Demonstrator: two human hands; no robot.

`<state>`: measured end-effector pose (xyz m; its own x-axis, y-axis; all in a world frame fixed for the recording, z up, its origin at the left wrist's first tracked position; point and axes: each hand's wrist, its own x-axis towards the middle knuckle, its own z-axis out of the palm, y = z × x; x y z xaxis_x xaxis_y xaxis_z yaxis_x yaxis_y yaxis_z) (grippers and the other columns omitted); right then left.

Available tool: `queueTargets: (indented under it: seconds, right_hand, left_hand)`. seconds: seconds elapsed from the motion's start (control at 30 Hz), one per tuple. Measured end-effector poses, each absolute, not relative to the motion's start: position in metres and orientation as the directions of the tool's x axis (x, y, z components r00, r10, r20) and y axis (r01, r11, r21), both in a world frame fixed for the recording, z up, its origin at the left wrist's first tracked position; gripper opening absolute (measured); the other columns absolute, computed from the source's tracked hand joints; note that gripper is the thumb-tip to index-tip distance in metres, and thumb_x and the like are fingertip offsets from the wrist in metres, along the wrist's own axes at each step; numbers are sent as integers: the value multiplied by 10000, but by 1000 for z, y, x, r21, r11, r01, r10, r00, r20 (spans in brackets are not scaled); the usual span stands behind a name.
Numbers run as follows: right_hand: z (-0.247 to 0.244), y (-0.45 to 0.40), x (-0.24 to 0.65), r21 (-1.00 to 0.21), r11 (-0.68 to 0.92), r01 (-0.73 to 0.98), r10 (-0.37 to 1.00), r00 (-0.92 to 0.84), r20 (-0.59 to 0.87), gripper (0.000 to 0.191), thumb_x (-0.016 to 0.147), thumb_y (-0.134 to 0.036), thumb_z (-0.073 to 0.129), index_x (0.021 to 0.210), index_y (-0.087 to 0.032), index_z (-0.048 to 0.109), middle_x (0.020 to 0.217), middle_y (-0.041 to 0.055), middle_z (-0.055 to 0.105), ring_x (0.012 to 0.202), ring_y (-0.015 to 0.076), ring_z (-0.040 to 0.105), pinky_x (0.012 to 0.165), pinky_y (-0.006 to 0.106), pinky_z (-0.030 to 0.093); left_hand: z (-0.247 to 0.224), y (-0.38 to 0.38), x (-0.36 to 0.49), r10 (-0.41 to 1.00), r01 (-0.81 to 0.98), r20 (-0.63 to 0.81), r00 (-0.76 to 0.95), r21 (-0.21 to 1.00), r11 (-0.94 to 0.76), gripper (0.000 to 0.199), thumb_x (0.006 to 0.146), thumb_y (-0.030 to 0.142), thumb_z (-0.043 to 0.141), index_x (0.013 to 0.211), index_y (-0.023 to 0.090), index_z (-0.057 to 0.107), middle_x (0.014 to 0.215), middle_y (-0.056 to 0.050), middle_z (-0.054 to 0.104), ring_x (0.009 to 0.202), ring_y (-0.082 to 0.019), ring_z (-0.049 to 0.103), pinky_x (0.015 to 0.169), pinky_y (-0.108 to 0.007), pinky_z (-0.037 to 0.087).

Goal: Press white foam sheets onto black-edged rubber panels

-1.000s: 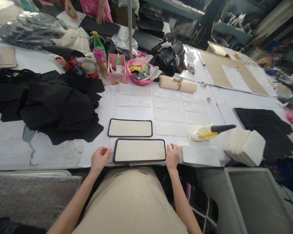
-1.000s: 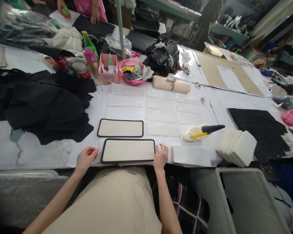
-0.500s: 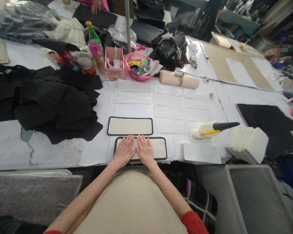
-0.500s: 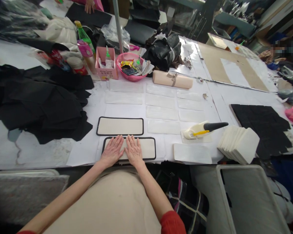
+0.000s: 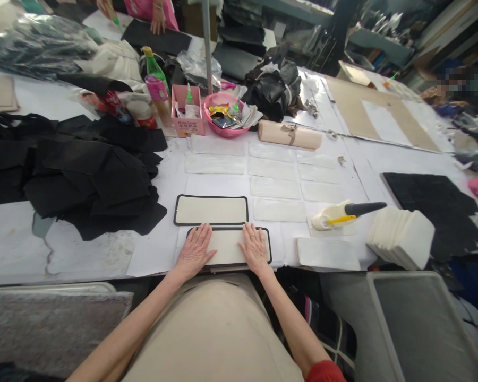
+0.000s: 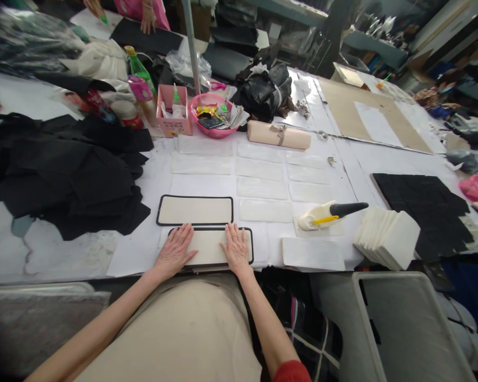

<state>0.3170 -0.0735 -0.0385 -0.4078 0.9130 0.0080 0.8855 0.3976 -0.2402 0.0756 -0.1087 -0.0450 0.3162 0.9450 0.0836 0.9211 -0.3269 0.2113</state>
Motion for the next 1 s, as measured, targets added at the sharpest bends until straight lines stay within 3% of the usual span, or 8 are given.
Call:
queueTargets:
  seconds: [0.4,0.6,0.83,1.0]
  right_hand:
    - [-50,-70,343,-232,410,882,904,-426,-20,661,976,-438,392,1518,-143,156,1569,90,215,1462,227,129,1184,469,112]
    - [-49,-68,345,-226,413,882,905,-426,-7,664,964,-433,427,1516,-165,175,1554,100,257,1451,238,183,1175,482,149]
    - [-37,-74,320,-245,568,786,816,-576,47,681,950,-384,477,1516,-169,166,1553,91,266,1457,217,158,1186,479,142]
    - [-41,-75,311,-257,581,772,804,-594,34,675,946,-431,472,1509,-175,201,1554,85,266,1453,217,176,1187,471,147]
  left_hand:
    - [-44,-110,74,945,920,37,325,217,-325,712,906,452,419,1482,69,250,1560,-179,231,1459,-276,141,1184,-495,121]
    - [-47,-110,73,944,920,72,322,211,-330,705,904,458,423,1480,84,263,1555,-174,251,1456,-271,162,1184,-484,130]
    - [-48,-111,72,942,920,92,321,206,-334,693,910,452,412,1485,99,257,1558,-163,252,1455,-263,171,1183,-475,138]
    - [-52,-109,73,941,916,97,326,216,-339,693,909,462,409,1485,108,259,1554,-165,265,1450,-265,192,1180,-480,145]
